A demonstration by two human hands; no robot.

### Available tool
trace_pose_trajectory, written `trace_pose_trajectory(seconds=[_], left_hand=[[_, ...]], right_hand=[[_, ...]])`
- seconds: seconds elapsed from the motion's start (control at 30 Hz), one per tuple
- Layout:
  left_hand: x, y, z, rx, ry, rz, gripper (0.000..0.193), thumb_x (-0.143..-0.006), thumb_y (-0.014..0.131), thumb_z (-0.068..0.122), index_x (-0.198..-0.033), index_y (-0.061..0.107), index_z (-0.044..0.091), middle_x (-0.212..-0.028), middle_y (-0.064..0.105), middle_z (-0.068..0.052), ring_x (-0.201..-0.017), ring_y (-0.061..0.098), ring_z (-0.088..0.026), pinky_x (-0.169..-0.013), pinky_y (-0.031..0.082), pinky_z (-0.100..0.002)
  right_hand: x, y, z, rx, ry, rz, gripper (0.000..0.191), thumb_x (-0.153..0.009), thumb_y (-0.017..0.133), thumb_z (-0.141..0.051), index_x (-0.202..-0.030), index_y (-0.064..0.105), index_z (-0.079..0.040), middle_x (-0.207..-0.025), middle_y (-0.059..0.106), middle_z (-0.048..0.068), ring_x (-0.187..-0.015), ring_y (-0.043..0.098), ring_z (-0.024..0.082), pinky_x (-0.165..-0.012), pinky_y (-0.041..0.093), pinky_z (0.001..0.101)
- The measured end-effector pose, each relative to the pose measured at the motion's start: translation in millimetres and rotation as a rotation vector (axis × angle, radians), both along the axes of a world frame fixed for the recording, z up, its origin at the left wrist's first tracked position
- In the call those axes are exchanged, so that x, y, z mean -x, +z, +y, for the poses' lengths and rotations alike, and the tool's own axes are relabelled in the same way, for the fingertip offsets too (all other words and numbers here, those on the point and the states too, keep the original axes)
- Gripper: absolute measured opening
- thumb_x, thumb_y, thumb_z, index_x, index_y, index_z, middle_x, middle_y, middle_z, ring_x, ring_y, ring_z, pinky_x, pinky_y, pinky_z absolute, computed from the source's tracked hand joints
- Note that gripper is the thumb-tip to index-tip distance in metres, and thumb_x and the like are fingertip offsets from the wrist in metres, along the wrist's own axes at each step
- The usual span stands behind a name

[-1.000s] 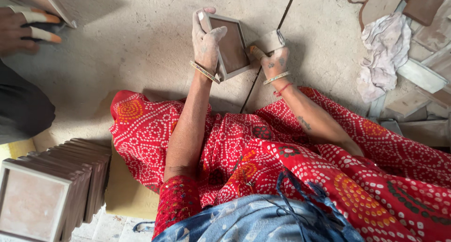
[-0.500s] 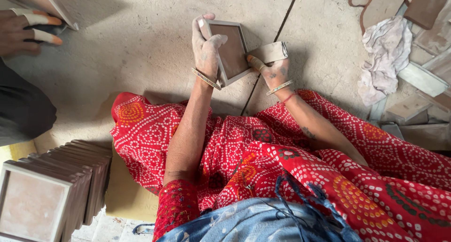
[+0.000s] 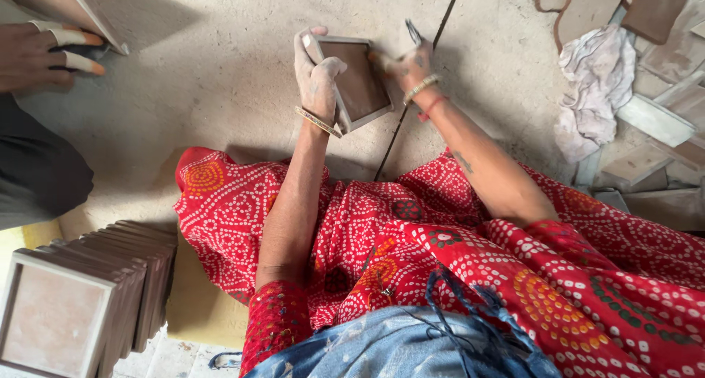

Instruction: The person sits on the floor and sands the edges of a small square wooden frame using a sanding block. They repeatedly rub the block along the frame's edges and corners, occasionally flipping the frame to work on different sides.

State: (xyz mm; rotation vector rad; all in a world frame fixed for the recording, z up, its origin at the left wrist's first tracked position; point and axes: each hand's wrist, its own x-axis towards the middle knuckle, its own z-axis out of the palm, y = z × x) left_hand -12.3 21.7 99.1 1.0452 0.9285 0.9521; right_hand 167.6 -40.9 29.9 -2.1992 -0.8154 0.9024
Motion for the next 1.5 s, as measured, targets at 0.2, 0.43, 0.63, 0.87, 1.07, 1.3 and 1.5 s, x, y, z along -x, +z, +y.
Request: trace_pose_trajectory(seconds=[0.2, 0.43, 0.63, 0.87, 1.07, 1.3, 1.5], left_hand=[[-7, -5, -6, 0.012, 0.005, -0.026, 0.051, -0.071, 0.058, -0.002, -0.121, 0.056, 0.007, -0.088, 0.048, -0.005, -0.075, 0.047, -0.014, -0.066, 0.045, -0.030], [-6, 7, -7, -0.017, -0.012, 0.037, 0.050, -0.071, 0.057, 0.000, -0.121, 0.054, 0.008, -0.087, 0.047, -0.004, -0.073, 0.046, -0.014, -0.064, 0.045, -0.029], [-4, 14, -5, 0.000, -0.010, 0.058, 0.051, -0.070, 0.057, 0.000, -0.120, 0.054, 0.009, -0.087, 0.046, -0.004, -0.072, 0.047, -0.014, -0.063, 0.045, -0.030], [-8, 14, -10, -0.013, -0.022, 0.088, 0.052, -0.070, 0.058, -0.001, -0.120, 0.054, 0.009, -0.088, 0.050, -0.004, -0.074, 0.050, -0.013, -0.064, 0.047, -0.029], [-3, 11, -5, -0.065, -0.020, 0.039, 0.049, -0.073, 0.058, -0.001, -0.121, 0.054, 0.009, -0.090, 0.049, -0.004, -0.076, 0.049, -0.015, -0.066, 0.047, -0.030], [-8, 6, -10, -0.054, -0.016, 0.020, 0.050, -0.071, 0.058, 0.000, -0.121, 0.055, 0.008, -0.091, 0.050, -0.003, -0.078, 0.050, -0.014, -0.068, 0.048, -0.030], [-10, 12, -4, -0.060, -0.013, 0.106, 0.049, -0.072, 0.059, 0.002, -0.120, 0.056, 0.009, -0.091, 0.047, -0.003, -0.079, 0.047, -0.015, -0.069, 0.047, -0.032]], right_hand=[[3, 11, -77, -0.268, 0.167, 0.113, 0.020, -0.092, 0.081, -0.020, -0.098, 0.079, -0.001, -0.084, 0.078, 0.010, -0.066, 0.071, 0.014, -0.061, 0.058, 0.0307], [-7, -45, -22, -0.242, -0.106, 0.123, 0.037, -0.080, 0.087, -0.026, -0.104, 0.071, -0.003, -0.091, 0.078, 0.009, -0.071, 0.073, 0.015, -0.062, 0.064, 0.0288], [-23, -38, -38, -0.359, 0.045, 0.409, 0.037, -0.085, 0.085, -0.027, -0.110, 0.070, -0.005, -0.103, 0.077, 0.007, -0.088, 0.075, 0.017, -0.074, 0.064, 0.0325], [-2, -26, -60, -0.378, 0.042, 0.050, 0.031, -0.085, 0.087, -0.028, -0.103, 0.074, -0.006, -0.092, 0.077, 0.008, -0.079, 0.074, 0.018, -0.069, 0.062, 0.0297], [-20, -46, 11, 0.025, -0.026, 0.061, 0.025, -0.090, 0.080, -0.029, -0.102, 0.073, -0.008, -0.087, 0.075, 0.007, -0.066, 0.066, 0.016, -0.056, 0.055, 0.0265], [-14, -53, -96, -0.014, 0.271, -0.125, 0.020, -0.099, 0.074, -0.032, -0.103, 0.080, -0.014, -0.089, 0.081, 0.004, -0.078, 0.076, 0.014, -0.089, 0.054, 0.0245], [-18, -44, -20, -0.315, 0.036, 0.297, 0.030, -0.094, 0.076, -0.028, -0.117, 0.069, -0.009, -0.105, 0.077, 0.006, -0.088, 0.074, 0.017, -0.079, 0.064, 0.0318]])
